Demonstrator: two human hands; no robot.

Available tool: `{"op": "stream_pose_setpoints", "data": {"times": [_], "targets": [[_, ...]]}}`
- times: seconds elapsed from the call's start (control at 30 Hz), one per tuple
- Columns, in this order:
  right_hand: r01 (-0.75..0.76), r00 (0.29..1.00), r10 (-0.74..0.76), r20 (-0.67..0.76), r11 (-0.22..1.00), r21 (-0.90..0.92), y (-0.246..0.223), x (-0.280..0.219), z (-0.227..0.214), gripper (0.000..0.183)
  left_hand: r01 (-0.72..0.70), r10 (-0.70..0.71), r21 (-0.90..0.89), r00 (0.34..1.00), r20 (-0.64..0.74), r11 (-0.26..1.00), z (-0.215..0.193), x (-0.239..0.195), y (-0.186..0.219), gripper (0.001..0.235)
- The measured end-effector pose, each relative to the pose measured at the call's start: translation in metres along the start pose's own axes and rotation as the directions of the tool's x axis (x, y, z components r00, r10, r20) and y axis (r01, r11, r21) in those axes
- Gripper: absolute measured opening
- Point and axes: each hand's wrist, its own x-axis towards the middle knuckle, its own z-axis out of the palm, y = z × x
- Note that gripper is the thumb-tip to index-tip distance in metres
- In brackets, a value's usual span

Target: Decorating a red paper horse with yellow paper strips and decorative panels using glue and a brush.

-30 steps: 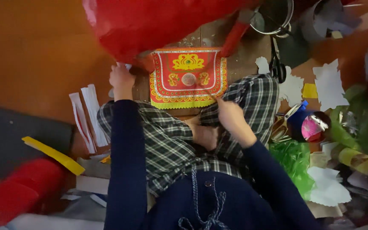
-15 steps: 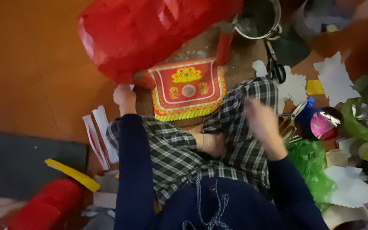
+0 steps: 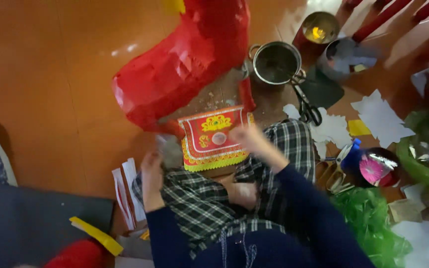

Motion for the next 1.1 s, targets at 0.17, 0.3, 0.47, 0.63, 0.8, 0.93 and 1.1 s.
{"op": "stream_pose_setpoints", "data": {"times": [0.17,0.3,0.47,0.63,0.8,0.93,1.1], "targets": [[-0.724,0.677,0.425,0.601,0.235,0.649,0.031,-0.05,0.109,0.033,0.036,0.092,-0.26,0.883,0.461,0.965,0.049,-0.028,-0.063,0.006],[-0.688,0.72,0.485,0.496,0.406,0.602,0.087,-0.057,0.131,0.012,-0.11,0.165,-0.14,0.859,0.485,0.984,0.067,-0.022,-0.066,0.013],[-0.646,0.756,0.488,0.437,0.446,0.619,0.036,-0.068,0.104,0.023,0.004,0.019,-0.051,0.893,0.45,0.999,0.082,-0.001,-0.097,0.019],[-0.466,0.882,0.357,0.307,0.755,0.462,0.073,-0.07,0.129,0.006,-0.006,-0.015,0.043,0.881,0.473,0.999,0.077,-0.008,-0.087,0.033],[-0.372,0.924,0.322,0.206,0.882,0.289,0.113,-0.067,0.146,0.008,0.114,-0.082,-0.025,0.836,0.542,0.993,0.069,-0.045,-0.04,0.049],[-0.345,0.935,0.29,0.206,0.881,0.324,0.077,-0.067,0.137,0.012,-0.06,0.107,-0.1,0.807,0.581,0.993,0.073,-0.043,-0.053,0.053],[-0.298,0.951,0.243,0.189,0.882,0.365,0.095,-0.063,0.14,0.016,0.037,0.123,-0.265,0.817,0.563,0.964,0.07,-0.042,-0.045,0.047]]}}
